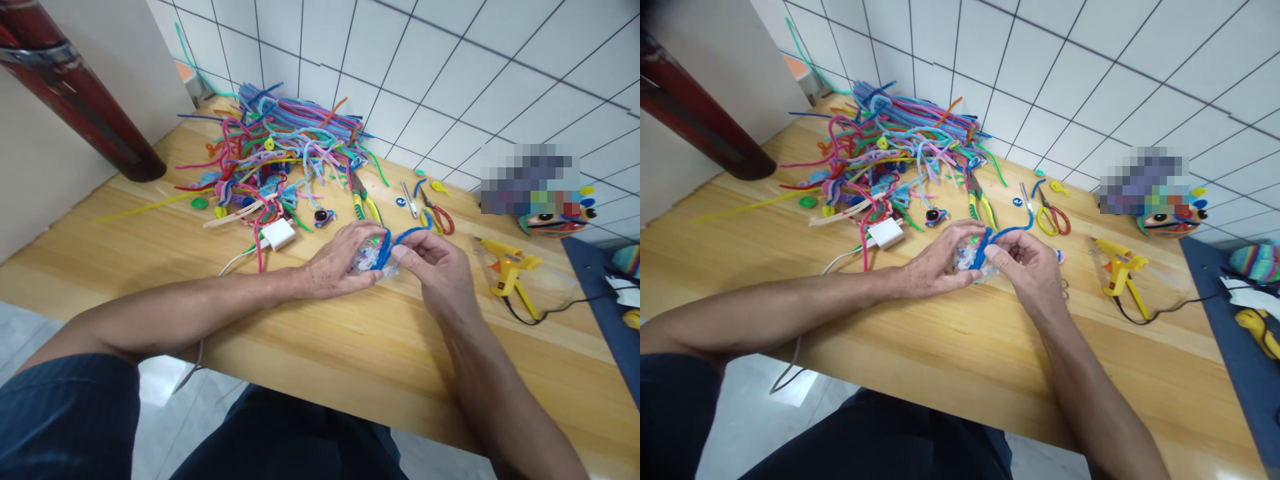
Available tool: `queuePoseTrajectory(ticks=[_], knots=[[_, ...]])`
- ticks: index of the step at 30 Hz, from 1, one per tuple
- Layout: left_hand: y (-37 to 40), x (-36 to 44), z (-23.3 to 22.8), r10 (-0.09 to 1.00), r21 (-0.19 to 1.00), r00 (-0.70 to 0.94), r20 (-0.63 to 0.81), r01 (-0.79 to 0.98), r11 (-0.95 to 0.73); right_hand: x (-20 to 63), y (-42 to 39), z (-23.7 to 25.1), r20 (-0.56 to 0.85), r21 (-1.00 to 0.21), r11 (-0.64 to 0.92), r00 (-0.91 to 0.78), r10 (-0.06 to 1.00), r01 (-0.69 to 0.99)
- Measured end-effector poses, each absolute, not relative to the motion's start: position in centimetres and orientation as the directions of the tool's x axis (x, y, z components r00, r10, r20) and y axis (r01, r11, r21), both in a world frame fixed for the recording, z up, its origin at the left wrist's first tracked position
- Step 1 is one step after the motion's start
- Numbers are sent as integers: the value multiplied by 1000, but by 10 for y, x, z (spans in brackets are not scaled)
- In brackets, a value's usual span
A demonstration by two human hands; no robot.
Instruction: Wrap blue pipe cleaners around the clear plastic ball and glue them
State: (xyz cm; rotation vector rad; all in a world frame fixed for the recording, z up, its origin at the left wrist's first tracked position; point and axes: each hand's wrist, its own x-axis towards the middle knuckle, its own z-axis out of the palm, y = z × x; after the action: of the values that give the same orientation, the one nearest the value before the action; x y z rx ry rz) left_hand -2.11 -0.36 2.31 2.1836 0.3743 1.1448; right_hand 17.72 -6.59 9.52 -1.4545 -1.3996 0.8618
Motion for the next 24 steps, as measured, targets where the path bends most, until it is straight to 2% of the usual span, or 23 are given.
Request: queuePoseTrajectory(ticks=[9, 16, 24], knots=[[-6, -21, 23, 470, 618, 590, 656, -63, -784, 178, -64, 97, 136, -942, 69, 187, 973, 328], [-5, -21, 23, 470, 633, 597, 651, -84, -770, 180, -63, 102, 98, -931, 56, 98, 990, 361], [-3, -22, 23, 461, 613, 606, 648, -56, -788, 185, -65, 107, 114, -916, 125, -51, 992, 381]])
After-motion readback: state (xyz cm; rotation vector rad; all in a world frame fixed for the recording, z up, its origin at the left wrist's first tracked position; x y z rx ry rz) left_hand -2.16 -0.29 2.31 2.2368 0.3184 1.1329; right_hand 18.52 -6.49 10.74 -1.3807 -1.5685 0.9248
